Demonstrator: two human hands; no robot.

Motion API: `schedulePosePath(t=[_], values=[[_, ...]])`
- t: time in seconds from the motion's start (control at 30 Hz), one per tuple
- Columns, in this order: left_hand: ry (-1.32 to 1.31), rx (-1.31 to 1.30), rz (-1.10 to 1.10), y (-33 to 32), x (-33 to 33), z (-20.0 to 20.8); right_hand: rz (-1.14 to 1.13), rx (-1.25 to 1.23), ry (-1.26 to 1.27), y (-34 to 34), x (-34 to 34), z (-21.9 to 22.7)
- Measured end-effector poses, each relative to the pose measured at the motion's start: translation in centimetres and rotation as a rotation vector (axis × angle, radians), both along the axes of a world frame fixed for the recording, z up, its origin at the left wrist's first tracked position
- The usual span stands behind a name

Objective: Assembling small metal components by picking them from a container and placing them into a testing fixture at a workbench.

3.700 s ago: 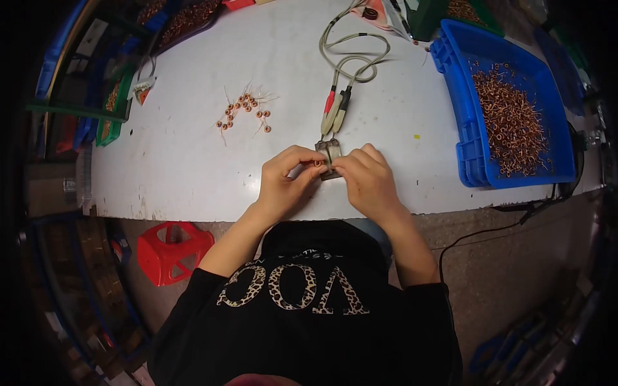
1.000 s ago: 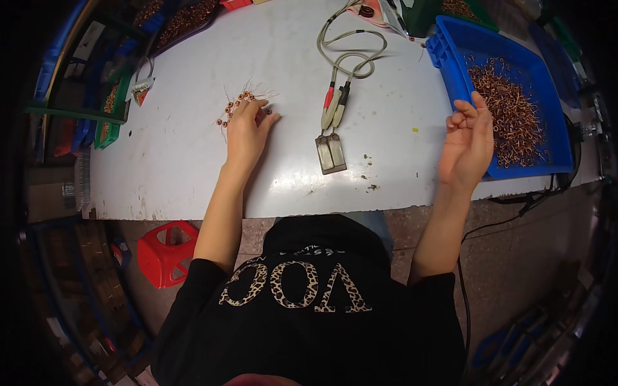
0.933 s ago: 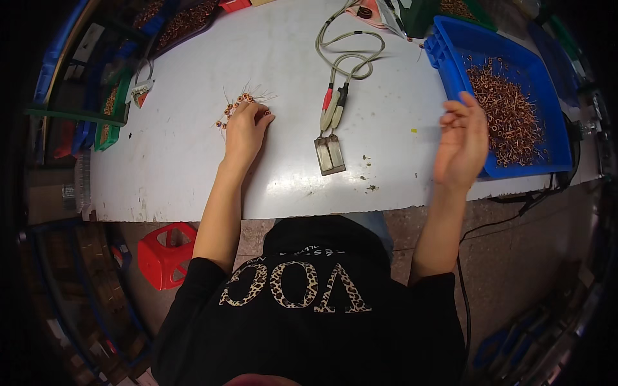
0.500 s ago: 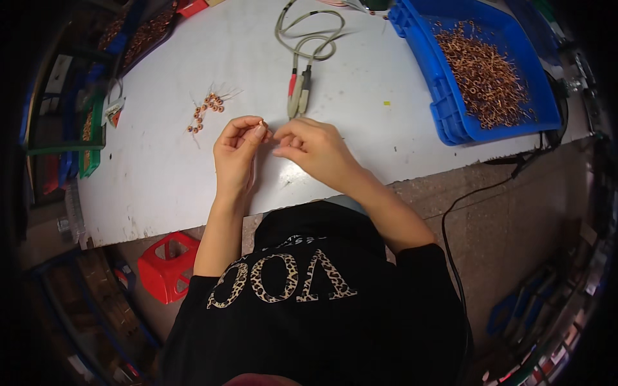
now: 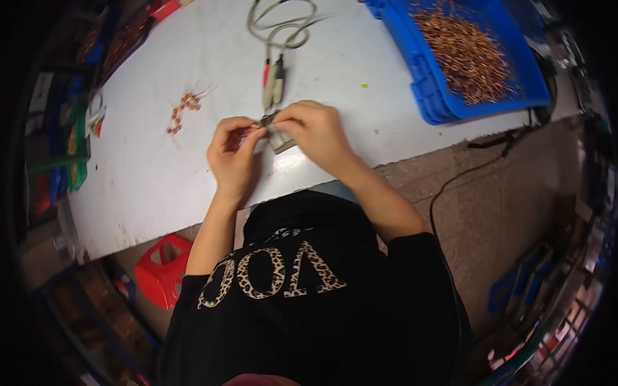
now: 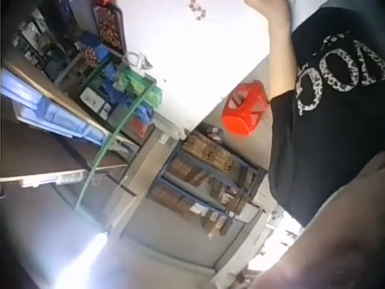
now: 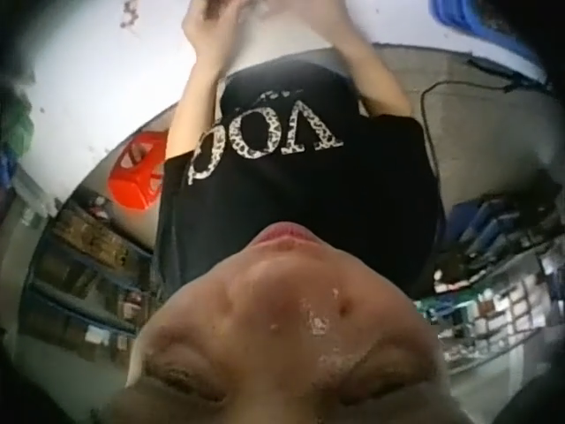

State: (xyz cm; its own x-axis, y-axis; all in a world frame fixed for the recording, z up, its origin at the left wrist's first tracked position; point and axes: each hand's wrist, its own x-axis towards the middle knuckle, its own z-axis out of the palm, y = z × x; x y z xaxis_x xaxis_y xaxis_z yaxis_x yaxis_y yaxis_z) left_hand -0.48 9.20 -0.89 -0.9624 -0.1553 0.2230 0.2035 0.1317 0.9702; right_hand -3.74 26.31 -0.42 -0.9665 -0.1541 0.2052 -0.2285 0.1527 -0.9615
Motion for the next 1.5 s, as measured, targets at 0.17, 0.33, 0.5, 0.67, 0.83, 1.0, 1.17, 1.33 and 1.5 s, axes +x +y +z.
schedulePosePath(t=[0.17,0.33,0.5,0.67,0.83,1.0,1.17,1.33,1.5], values=[[0.001,-0.076,-0.002,-0.2,0.3,-1.1,0.007,0.099,0.051,0.2,0.1,-0.8],[0.045,-0.187,-0.014,-0.5,0.2,-1.7,0.000,0.174,0.221,0.2,0.2,-1.5],[0.081,-0.207,-0.038,-0.5,0.3,-1.8,0.036,0.186,0.150,0.4,0.2,-1.0],[0.093,-0.209,-0.057,-0.8,0.2,-2.0,0.047,0.167,0.137,0.3,0.0,-0.9],[0.130,-0.214,-0.083,-1.0,0.0,-2.5,0.061,0.151,0.129,0.5,0.1,-0.9],[0.167,-0.223,-0.095,-1.0,0.1,-2.5,0.069,0.134,0.126,0.6,0.4,-1.0],[0.071,-0.126,-0.065,-0.6,0.4,-2.4,0.036,0.133,0.161,0.5,0.7,-1.3],[-0.034,-0.077,-0.041,-0.4,0.2,-1.5,-0.024,0.159,0.180,0.0,0.5,-1.4],[0.108,-0.197,-0.014,-0.4,-0.4,-1.6,-0.021,0.169,0.249,0.0,0.1,-1.5]])
